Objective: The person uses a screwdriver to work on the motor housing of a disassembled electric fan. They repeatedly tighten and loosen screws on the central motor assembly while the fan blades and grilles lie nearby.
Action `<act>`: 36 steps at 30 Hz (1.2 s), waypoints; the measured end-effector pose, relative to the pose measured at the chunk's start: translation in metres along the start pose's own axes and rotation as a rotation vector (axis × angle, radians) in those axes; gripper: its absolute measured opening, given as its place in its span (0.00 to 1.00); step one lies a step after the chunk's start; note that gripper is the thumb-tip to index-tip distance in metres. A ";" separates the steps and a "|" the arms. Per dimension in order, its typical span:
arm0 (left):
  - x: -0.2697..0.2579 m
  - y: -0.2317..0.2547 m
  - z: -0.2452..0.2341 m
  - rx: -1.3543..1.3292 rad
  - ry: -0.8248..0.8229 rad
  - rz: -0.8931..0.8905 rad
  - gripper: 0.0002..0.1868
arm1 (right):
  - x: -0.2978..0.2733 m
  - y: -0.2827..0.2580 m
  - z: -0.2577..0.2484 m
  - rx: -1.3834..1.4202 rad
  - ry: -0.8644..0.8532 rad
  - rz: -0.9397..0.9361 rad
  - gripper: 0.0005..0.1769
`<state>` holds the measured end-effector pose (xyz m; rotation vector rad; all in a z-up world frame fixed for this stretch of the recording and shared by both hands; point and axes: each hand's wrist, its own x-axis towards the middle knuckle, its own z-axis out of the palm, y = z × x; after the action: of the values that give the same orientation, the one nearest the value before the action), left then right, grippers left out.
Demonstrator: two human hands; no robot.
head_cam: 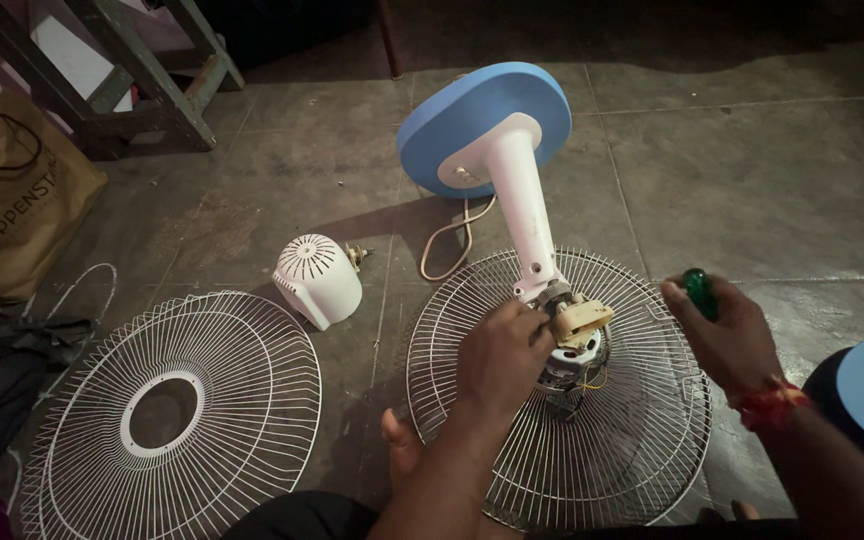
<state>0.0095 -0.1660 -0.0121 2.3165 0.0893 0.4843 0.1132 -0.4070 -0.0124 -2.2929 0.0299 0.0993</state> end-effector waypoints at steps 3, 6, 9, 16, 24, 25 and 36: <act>0.003 -0.010 0.003 -0.242 0.017 -0.100 0.10 | -0.014 -0.021 -0.004 -0.016 -0.068 -0.149 0.28; 0.008 -0.025 0.003 -0.403 0.018 -0.315 0.11 | -0.021 -0.038 0.007 -0.050 -0.174 -0.332 0.32; 0.008 -0.033 0.010 -0.571 0.014 -0.359 0.13 | -0.021 -0.043 0.022 0.034 -0.260 -0.484 0.30; 0.009 -0.032 0.019 -0.569 -0.015 -0.404 0.13 | -0.016 -0.034 0.034 0.070 -0.187 -0.453 0.19; 0.012 -0.027 0.008 -0.552 -0.086 -0.388 0.11 | -0.026 -0.045 0.042 -0.061 -0.021 -0.457 0.18; 0.011 -0.027 0.005 -0.560 -0.099 -0.356 0.11 | -0.028 -0.047 0.042 -0.095 -0.002 -0.454 0.18; 0.005 -0.019 0.003 -0.531 -0.070 -0.271 0.09 | -0.030 -0.050 0.042 -0.288 0.068 -0.413 0.15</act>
<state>0.0167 -0.1533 -0.0253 1.7645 0.2109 0.2495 0.0838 -0.3430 -0.0002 -2.5363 -0.4478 -0.2006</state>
